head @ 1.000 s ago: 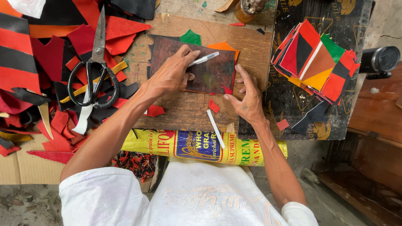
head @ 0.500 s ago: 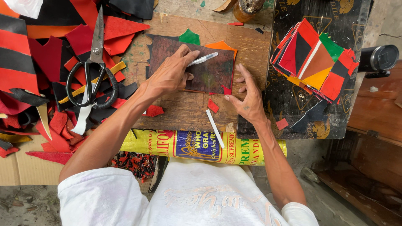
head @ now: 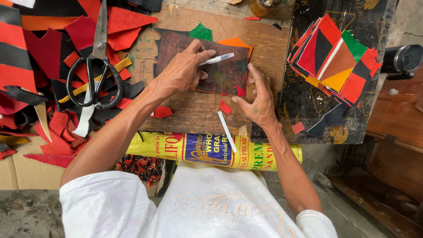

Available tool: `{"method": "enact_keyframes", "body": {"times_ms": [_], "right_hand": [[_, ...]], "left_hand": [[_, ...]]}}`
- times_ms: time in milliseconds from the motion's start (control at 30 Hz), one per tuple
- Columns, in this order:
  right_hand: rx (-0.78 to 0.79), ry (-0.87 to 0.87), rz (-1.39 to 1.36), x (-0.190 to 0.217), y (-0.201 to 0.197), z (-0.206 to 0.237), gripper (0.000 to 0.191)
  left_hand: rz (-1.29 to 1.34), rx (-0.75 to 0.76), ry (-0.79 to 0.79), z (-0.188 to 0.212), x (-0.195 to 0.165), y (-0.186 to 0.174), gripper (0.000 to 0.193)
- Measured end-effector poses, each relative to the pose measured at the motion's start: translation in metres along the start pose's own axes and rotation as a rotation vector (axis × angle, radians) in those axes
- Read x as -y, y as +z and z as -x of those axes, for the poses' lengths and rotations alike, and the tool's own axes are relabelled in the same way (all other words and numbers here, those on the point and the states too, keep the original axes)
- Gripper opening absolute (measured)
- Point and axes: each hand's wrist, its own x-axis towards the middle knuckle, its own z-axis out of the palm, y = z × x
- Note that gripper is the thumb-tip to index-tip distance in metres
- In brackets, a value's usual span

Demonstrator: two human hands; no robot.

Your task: The person cuts colorful leather scraps into shapes with scissors, then uses a marker to trace around a dark template board on the workbench. They trim thin white strips, arrange the cut pieces, and set finished pieces onto a stack at the side of the table.

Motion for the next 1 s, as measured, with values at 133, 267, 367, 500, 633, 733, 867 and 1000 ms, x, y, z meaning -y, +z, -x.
{"method": "enact_keyframes", "body": {"times_ms": [133,267,367,500,633,733,867,1000], "right_hand": [[-0.027,0.007,0.006,-0.001,0.004,-0.001,0.105],[-0.034,0.015,-0.022,-0.003,0.004,-0.002,0.107],[-0.034,0.020,-0.039,-0.005,0.003,-0.003,0.108],[-0.035,0.031,-0.080,-0.008,0.003,-0.002,0.111],[-0.029,0.045,-0.094,-0.013,0.003,-0.001,0.112],[-0.022,0.048,-0.189,-0.018,0.001,-0.002,0.111],[0.007,0.090,-0.325,-0.021,-0.003,-0.006,0.101],[0.001,0.095,-0.223,-0.016,-0.002,-0.008,0.095]], "left_hand": [[-0.005,-0.004,0.011,0.000,0.001,-0.001,0.065],[-0.012,0.000,0.012,0.000,0.000,-0.001,0.066],[-0.016,0.015,-0.013,-0.001,-0.001,-0.001,0.066],[-0.017,0.005,-0.004,0.000,-0.002,-0.001,0.066],[-0.014,0.005,-0.004,-0.001,-0.002,-0.001,0.066],[-0.012,0.008,0.004,0.000,-0.001,-0.001,0.066],[-0.002,-0.002,0.007,0.001,-0.003,0.000,0.062],[-0.081,0.021,-0.052,-0.001,-0.009,0.004,0.065]]}}
